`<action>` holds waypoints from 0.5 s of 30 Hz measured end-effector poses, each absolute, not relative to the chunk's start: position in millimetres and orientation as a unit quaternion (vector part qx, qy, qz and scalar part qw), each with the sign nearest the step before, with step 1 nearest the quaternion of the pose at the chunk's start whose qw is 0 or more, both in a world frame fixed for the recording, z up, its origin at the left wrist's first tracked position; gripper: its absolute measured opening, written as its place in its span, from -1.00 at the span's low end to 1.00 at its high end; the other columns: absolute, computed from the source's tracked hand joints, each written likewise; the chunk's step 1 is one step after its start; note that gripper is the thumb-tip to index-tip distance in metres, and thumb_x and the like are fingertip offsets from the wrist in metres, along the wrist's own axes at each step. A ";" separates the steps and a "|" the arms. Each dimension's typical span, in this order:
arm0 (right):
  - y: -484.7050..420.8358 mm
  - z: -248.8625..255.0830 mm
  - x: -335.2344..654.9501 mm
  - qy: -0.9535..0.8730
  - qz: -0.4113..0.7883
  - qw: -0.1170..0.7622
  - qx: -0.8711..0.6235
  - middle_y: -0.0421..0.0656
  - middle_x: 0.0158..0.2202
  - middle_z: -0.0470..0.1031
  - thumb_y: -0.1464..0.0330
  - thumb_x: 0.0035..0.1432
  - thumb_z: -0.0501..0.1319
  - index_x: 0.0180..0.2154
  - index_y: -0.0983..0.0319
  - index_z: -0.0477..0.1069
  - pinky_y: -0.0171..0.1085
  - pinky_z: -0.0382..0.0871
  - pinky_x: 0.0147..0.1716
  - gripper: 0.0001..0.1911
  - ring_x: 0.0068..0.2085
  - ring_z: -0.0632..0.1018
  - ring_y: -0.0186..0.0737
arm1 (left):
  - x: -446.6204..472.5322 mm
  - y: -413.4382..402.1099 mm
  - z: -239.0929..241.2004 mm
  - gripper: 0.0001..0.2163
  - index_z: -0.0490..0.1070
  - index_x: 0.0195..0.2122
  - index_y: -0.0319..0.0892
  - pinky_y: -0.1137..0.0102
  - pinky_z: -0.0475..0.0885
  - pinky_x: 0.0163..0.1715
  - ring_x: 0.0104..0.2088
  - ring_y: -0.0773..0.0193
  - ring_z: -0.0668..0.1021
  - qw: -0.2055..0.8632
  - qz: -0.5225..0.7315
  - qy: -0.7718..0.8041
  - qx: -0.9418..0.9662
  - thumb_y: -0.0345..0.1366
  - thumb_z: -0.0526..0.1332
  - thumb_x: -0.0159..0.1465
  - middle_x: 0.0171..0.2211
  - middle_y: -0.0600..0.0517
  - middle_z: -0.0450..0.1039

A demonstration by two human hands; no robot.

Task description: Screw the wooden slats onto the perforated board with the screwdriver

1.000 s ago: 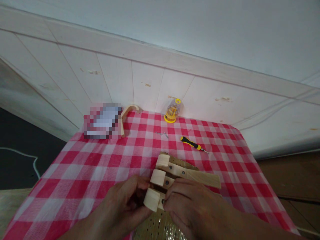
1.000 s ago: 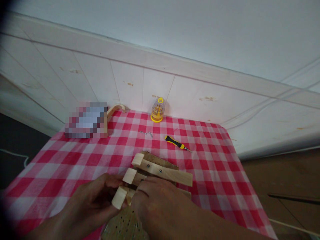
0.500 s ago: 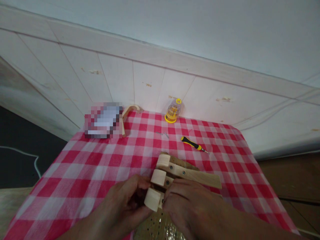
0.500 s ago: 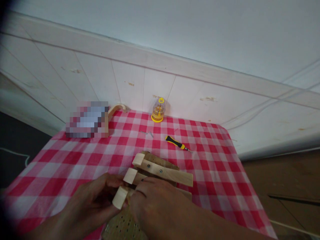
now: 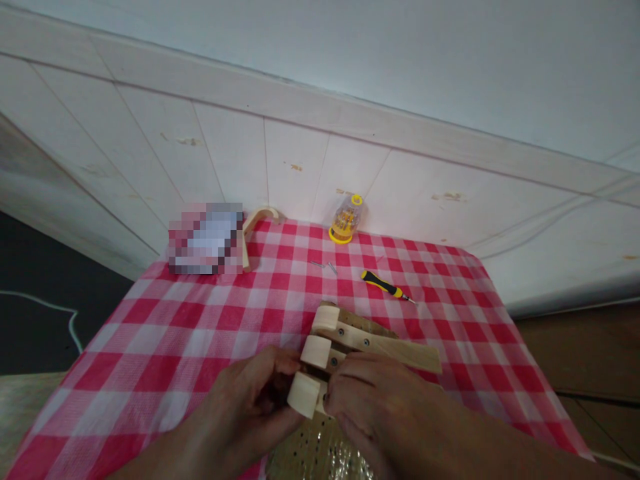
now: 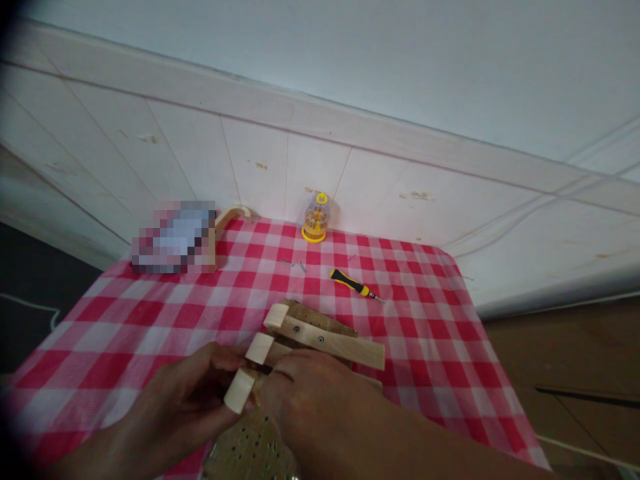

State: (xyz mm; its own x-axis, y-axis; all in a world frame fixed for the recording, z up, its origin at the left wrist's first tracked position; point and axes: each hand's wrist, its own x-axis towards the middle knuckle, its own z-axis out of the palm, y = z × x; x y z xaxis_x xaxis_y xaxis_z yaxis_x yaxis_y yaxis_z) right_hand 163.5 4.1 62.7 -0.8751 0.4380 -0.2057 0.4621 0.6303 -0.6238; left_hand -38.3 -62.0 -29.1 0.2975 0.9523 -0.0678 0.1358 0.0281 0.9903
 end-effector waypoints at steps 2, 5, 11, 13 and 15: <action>5.2 68.8 163.0 0.903 -0.347 -0.009 0.254 -0.13 -0.23 0.62 0.57 0.17 0.14 -0.20 0.22 0.52 -0.29 0.46 -0.15 -0.75 -0.22 0.58 -0.21 | -37.9 -61.9 -29.6 -0.82 0.39 -0.16 -0.10 0.51 0.56 -0.43 -0.29 0.26 0.66 0.542 0.376 0.466 0.590 -0.35 0.32 0.24 -0.26 0.05 0.62; 5.1 84.7 167.7 0.897 -0.341 -0.067 0.274 -0.14 -0.25 0.61 0.56 0.19 0.12 -0.15 0.20 0.50 -0.31 0.45 -0.18 -0.73 -0.24 0.58 -0.23 | -36.8 -61.1 -28.3 -0.83 0.39 -0.16 -0.10 0.50 0.58 -0.40 -0.25 0.23 0.67 0.553 0.383 0.454 0.585 -0.36 0.31 0.25 -0.25 0.04 0.62; 0.1 102.6 194.3 0.856 -0.339 -0.095 0.378 -0.24 -0.32 0.56 0.50 0.34 0.08 -0.25 0.15 0.46 -0.39 0.42 -0.36 -0.78 -0.34 0.55 -0.33 | -37.5 -59.3 -25.4 -0.86 0.40 -0.17 -0.10 0.48 0.61 -0.35 -0.32 0.29 0.67 0.562 0.376 0.451 0.582 -0.34 0.30 0.26 -0.25 0.04 0.62; 0.8 103.0 201.3 0.848 -0.325 -0.106 0.405 -0.25 -0.37 0.54 0.47 0.34 0.09 -0.32 0.16 0.45 -0.40 0.39 -0.43 -0.78 -0.40 0.53 -0.35 | -39.6 -60.8 -28.9 -0.83 0.40 -0.14 -0.09 0.48 0.61 -0.32 -0.28 0.27 0.67 0.551 0.372 0.460 0.589 -0.34 0.31 0.25 -0.22 0.03 0.62; 2.9 102.8 206.3 0.847 -0.300 -0.126 0.420 -0.24 -0.41 0.53 0.45 0.33 0.11 -0.34 0.16 0.46 -0.39 0.36 -0.48 -0.79 -0.45 0.51 -0.35 | -41.5 -63.0 -32.9 -0.81 0.40 -0.13 -0.08 0.46 0.62 -0.31 -0.24 0.24 0.67 0.539 0.370 0.469 0.594 -0.34 0.31 0.25 -0.20 0.03 0.62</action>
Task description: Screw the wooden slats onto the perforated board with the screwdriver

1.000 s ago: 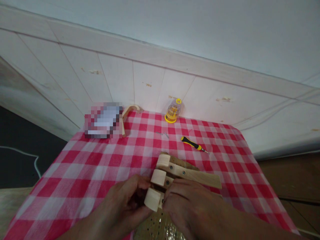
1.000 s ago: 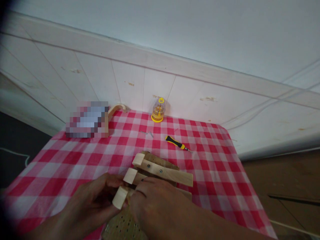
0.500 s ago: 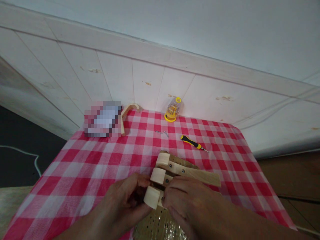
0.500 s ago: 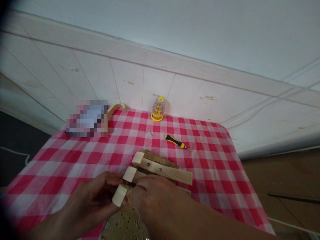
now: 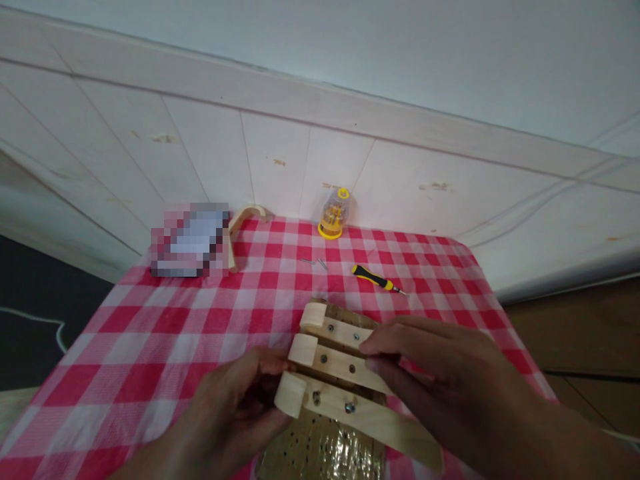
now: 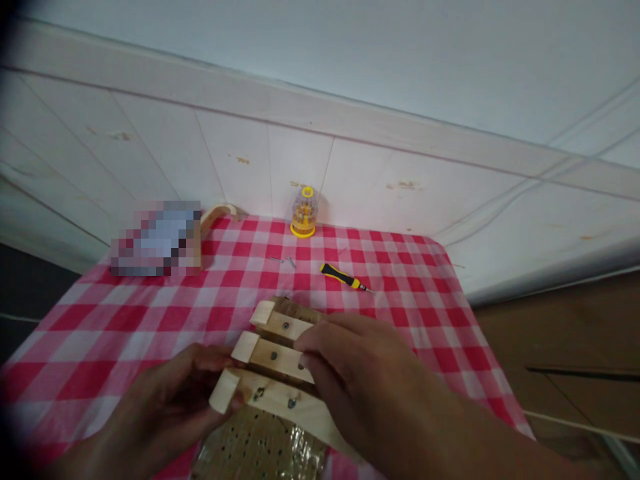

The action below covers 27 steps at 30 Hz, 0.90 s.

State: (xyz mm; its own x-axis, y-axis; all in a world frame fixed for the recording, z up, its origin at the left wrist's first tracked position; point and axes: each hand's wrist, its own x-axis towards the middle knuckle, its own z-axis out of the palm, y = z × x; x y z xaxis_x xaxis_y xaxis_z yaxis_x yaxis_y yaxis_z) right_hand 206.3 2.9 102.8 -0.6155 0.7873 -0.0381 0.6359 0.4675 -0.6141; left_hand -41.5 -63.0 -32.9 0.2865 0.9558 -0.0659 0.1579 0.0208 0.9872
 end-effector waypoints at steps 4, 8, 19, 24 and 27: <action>7.7 102.2 215.9 -0.845 0.244 0.164 -0.447 -0.23 -0.46 0.54 0.43 0.28 0.14 -0.34 0.16 0.49 -0.36 0.36 -0.50 -0.81 -0.47 0.52 -0.32 | -42.2 -65.7 -35.3 -0.81 0.41 -0.15 -0.08 0.43 0.64 -0.28 -0.19 0.18 0.68 0.522 0.370 0.491 0.592 -0.32 0.33 0.22 -0.19 0.01 0.63; 19.1 102.5 235.2 -0.831 0.202 0.199 -0.478 -0.18 -0.37 0.62 0.37 0.24 0.17 -0.29 0.15 0.54 -0.32 0.43 -0.44 -0.85 -0.41 0.58 -0.26 | -39.9 -65.1 -32.3 -0.80 0.43 -0.15 -0.09 0.39 0.65 -0.25 -0.19 0.16 0.68 0.516 0.369 0.497 0.592 -0.32 0.34 0.21 -0.18 -0.01 0.64; 60.4 50.0 283.1 -0.773 0.147 0.168 -0.593 -0.04 -0.26 0.65 0.34 0.22 0.20 -0.20 0.26 0.58 -0.22 0.45 -0.31 -0.79 -0.30 0.61 -0.14 | -38.1 -60.5 -27.5 -0.81 0.38 -0.13 -0.09 0.39 0.61 -0.30 -0.21 0.19 0.66 0.521 0.364 0.486 0.600 -0.29 0.29 0.24 -0.21 -0.02 0.59; 83.8 25.5 259.8 -0.804 0.140 0.114 -0.567 0.10 -0.01 0.57 0.37 0.21 0.25 0.03 0.30 0.49 -0.12 0.39 -0.08 -0.65 -0.03 0.56 0.00 | -32.6 -58.1 -22.4 -0.81 0.32 -0.17 -0.11 0.43 0.52 -0.41 -0.29 0.22 0.61 0.520 0.388 0.474 0.595 -0.25 0.28 0.24 -0.32 0.02 0.54; 92.8 26.7 247.5 -0.814 0.145 0.094 -0.554 0.04 -0.16 0.63 0.45 0.15 0.29 -0.13 0.32 0.57 -0.22 0.38 -0.20 -0.77 -0.17 0.59 -0.07 | -31.0 -57.1 -14.5 -0.83 0.28 -0.20 -0.11 0.49 0.41 -0.47 -0.41 0.32 0.53 0.509 0.383 0.477 0.606 -0.29 0.26 0.24 -0.41 0.10 0.46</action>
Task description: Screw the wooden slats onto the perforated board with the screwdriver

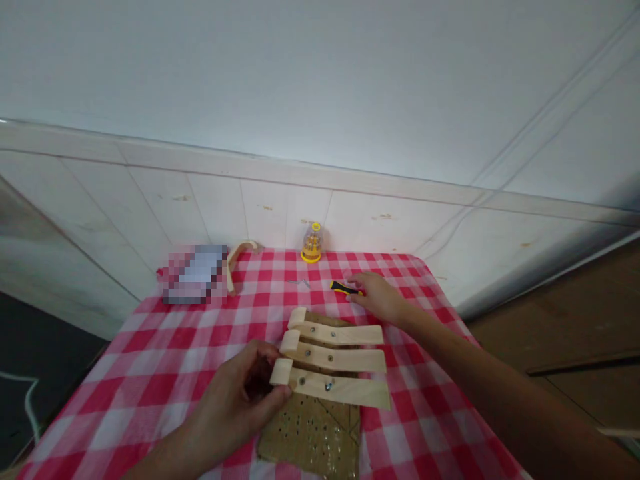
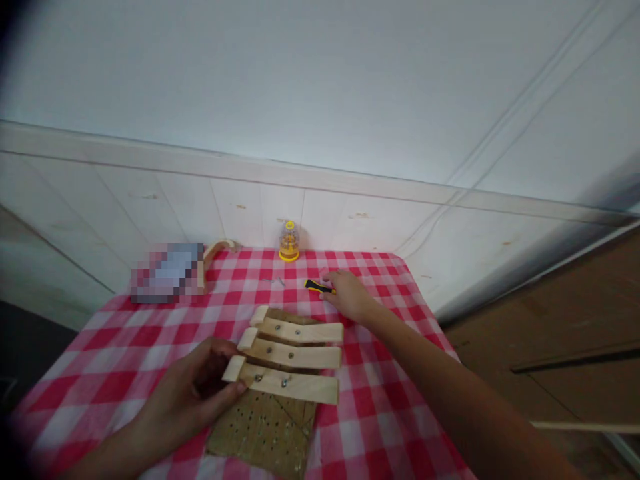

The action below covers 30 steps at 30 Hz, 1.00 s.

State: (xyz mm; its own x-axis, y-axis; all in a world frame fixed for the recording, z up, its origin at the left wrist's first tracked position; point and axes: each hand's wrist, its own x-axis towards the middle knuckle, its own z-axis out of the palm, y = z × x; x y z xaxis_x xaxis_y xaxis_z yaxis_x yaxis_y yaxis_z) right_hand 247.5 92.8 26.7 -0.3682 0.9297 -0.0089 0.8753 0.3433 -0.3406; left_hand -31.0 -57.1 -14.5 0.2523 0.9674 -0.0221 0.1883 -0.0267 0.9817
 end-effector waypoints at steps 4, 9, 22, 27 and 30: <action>93.4 38.8 241.4 -0.813 0.114 0.104 -0.561 -0.02 -0.38 0.61 0.52 0.16 0.24 -0.35 0.34 0.60 -0.27 0.31 -0.36 -0.85 -0.36 0.55 -0.15 | -29.7 -57.5 -6.1 -0.80 0.24 -0.21 -0.11 0.51 0.32 -0.51 -0.48 0.36 0.46 0.502 0.382 0.463 0.623 -0.32 0.26 0.22 -0.47 0.17 0.40; 59.7 74.4 226.2 -0.797 0.038 0.198 -0.569 0.00 -0.27 0.55 0.42 0.23 0.21 -0.20 0.33 0.55 -0.21 0.32 -0.24 -0.84 -0.21 0.51 -0.08 | -33.7 -59.5 -7.3 -0.74 0.24 -0.24 -0.12 0.49 0.33 -0.53 -0.50 0.35 0.44 0.383 0.402 0.481 0.679 -0.30 0.33 0.15 -0.48 0.17 0.38; -64.9 67.9 147.7 -0.745 0.160 0.513 -0.397 -0.15 -0.24 0.50 0.42 0.25 0.16 0.15 0.18 0.18 -0.25 0.49 -0.28 -0.56 -0.27 0.56 -0.24 | -28.6 -85.4 -5.4 -0.82 0.40 -0.03 -0.26 0.42 0.50 -0.49 -0.21 0.22 0.68 -0.140 0.393 0.271 0.867 -0.47 0.10 0.38 -0.17 -0.05 0.65; -57.5 53.5 152.6 -0.784 0.048 0.493 -0.375 -0.06 -0.07 0.52 0.42 0.25 0.18 0.28 0.06 0.10 -0.13 0.53 -0.17 -0.40 -0.16 0.60 -0.12 | -25.8 -80.5 -10.9 -0.78 0.42 -0.02 -0.28 0.41 0.49 -0.53 -0.18 0.22 0.67 -0.150 0.379 0.270 0.872 -0.43 0.02 0.43 -0.12 -0.07 0.64; -55.8 51.3 157.5 -0.778 0.043 0.495 -0.384 -0.08 -0.09 0.54 0.42 0.26 0.18 0.27 0.05 0.11 -0.14 0.55 -0.21 -0.41 -0.18 0.62 -0.12 | -25.5 -80.3 -11.8 -0.76 0.38 0.03 -0.31 0.39 0.50 -0.54 -0.17 0.22 0.67 -0.140 0.373 0.283 0.872 -0.41 0.01 0.44 -0.11 -0.09 0.63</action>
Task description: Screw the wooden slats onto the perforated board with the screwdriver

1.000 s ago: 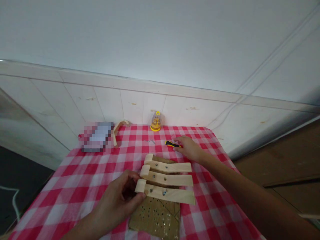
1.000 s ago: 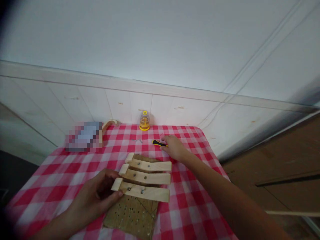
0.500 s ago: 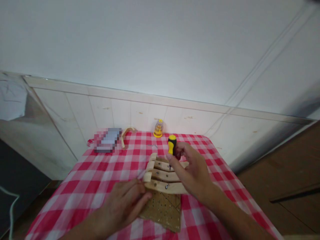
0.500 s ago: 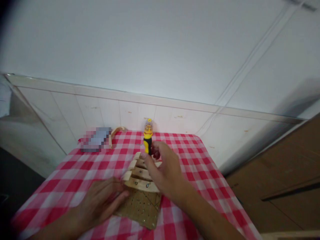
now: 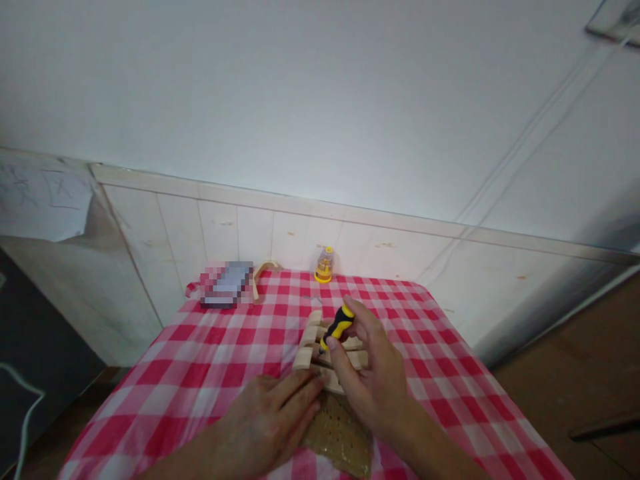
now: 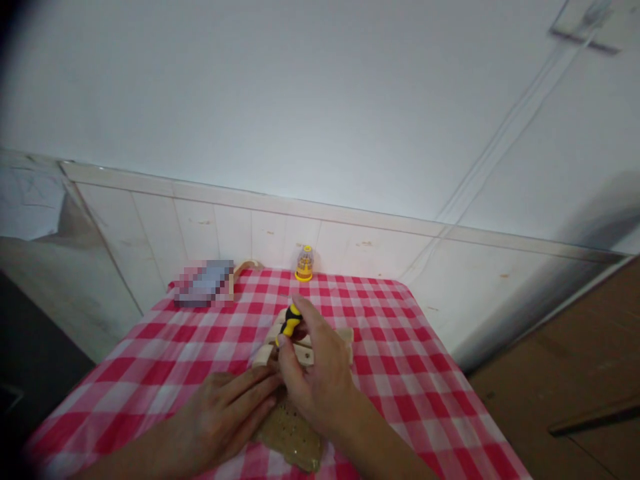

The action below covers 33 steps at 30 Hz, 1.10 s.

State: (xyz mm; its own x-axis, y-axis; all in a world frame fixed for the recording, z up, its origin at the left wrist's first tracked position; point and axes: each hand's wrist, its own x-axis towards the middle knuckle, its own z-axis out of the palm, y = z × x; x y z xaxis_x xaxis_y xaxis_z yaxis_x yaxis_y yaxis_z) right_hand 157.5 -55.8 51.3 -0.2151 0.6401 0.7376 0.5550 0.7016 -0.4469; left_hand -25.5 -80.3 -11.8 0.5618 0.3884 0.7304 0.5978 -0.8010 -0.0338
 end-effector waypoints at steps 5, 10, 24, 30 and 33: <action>-59.1 53.4 160.0 -0.808 -0.002 0.460 -0.369 -0.06 -0.06 0.56 0.44 0.26 0.17 0.29 0.10 0.09 -0.14 0.55 -0.16 -0.39 -0.17 0.61 -0.11 | -24.5 -79.1 -12.3 -0.76 0.37 0.04 -0.33 0.38 0.48 -0.57 -0.13 0.20 0.66 0.133 -0.362 -0.283 -0.878 -0.42 0.03 0.42 -0.09 -0.09 0.62; -60.9 54.5 159.8 -0.817 -0.009 0.439 -0.374 -0.05 0.00 0.54 0.44 0.28 0.15 0.30 0.12 0.09 -0.16 0.54 -0.10 -0.41 -0.12 0.61 -0.12 | -25.0 -79.2 -14.7 -0.74 0.35 0.08 -0.35 0.36 0.51 -0.56 -0.10 0.17 0.65 0.123 -0.348 -0.288 -0.884 -0.41 0.06 0.41 -0.04 -0.12 0.60; -58.0 52.7 159.8 -0.817 0.003 0.421 -0.395 -0.07 -0.02 0.57 0.39 0.30 0.15 0.29 0.12 0.13 -0.15 0.55 -0.09 -0.44 -0.16 0.63 -0.14 | -24.1 -79.1 -11.6 -0.75 0.36 0.05 -0.35 0.35 0.55 -0.57 -0.16 0.17 0.67 0.098 -0.352 -0.297 -0.882 -0.38 0.05 0.41 -0.09 -0.14 0.62; -57.6 50.4 160.3 -0.820 0.002 0.411 -0.399 -0.08 -0.02 0.57 0.39 0.29 0.16 0.27 0.11 0.15 -0.15 0.55 -0.08 -0.46 -0.16 0.63 -0.15 | -24.7 -80.2 -9.5 -0.76 0.38 0.02 -0.37 0.35 0.58 -0.56 -0.18 0.16 0.67 0.094 -0.364 -0.293 -0.879 -0.39 0.09 0.39 -0.11 -0.15 0.62; -56.9 50.2 159.8 -0.822 0.003 0.406 -0.399 -0.08 -0.03 0.58 0.39 0.29 0.16 0.27 0.12 0.16 -0.15 0.54 -0.07 -0.46 -0.15 0.63 -0.15 | -24.1 -79.5 -7.6 -0.76 0.39 0.01 -0.39 0.35 0.58 -0.56 -0.18 0.15 0.67 0.092 -0.366 -0.290 -0.879 -0.39 0.08 0.39 -0.12 -0.15 0.63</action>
